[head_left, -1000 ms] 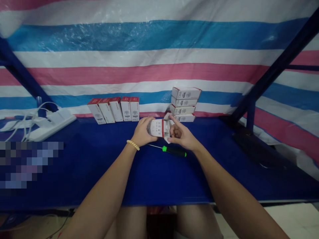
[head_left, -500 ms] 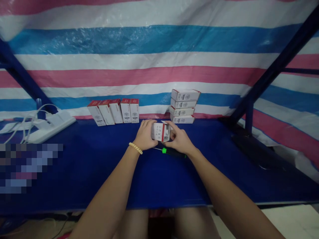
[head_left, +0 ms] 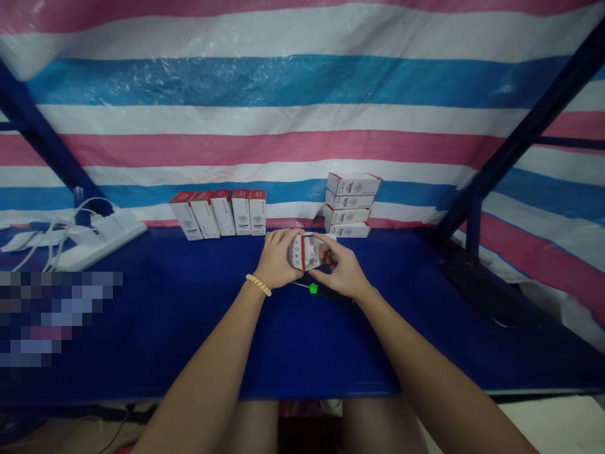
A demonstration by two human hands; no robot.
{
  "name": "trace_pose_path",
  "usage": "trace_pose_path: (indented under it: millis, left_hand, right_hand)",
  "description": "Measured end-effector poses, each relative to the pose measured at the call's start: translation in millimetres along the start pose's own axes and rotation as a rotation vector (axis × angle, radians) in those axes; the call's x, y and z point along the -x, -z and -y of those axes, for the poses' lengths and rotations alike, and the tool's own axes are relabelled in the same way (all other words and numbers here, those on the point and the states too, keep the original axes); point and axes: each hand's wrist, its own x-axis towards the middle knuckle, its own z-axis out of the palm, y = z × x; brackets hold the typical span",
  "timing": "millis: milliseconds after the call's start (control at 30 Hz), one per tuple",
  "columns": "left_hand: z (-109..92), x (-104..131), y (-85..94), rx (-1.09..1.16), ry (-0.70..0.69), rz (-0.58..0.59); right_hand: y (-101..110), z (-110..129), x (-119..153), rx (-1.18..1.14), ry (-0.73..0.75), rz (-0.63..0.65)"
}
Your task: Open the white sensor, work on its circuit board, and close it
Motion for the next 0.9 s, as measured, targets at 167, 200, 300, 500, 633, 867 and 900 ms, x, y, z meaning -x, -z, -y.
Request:
trace_pose_path:
  millis: [167,200,300,500,633,867,900]
  left_hand:
    - [-0.8,0.4,-2.0,0.011,0.023,0.05]
    - [-1.7,0.4,-2.8,-0.01,0.02,0.059]
    - [-3.3,0.5,-5.1,-0.046,0.025,0.055]
    - [0.0,0.9,-4.0,-0.031,0.008,-0.003]
    - [6.1,3.6,-0.5,-0.006,0.007,-0.051]
    - [29.2,11.2,-0.4,0.155,0.124,-0.169]
    - [31.7,11.6,-0.8,0.163,0.143,-0.165]
  right_hand:
    - [-2.3,-1.9,-2.8,-0.042,-0.072,-0.1]
    - [-2.4,-2.5,-3.6,-0.029,-0.088,-0.122]
    - [-1.6,-3.6,-5.0,0.007,-0.081,-0.143]
    - [-1.8,-5.5,-6.0,-0.18,-0.086,-0.152]
    - [5.2,-8.2,-10.5,-0.629,-0.288,-0.195]
    - [28.3,-26.7,-17.6,-0.61,-0.541,-0.454]
    - [30.0,-30.2,-17.1,-0.46,-0.581,-0.441]
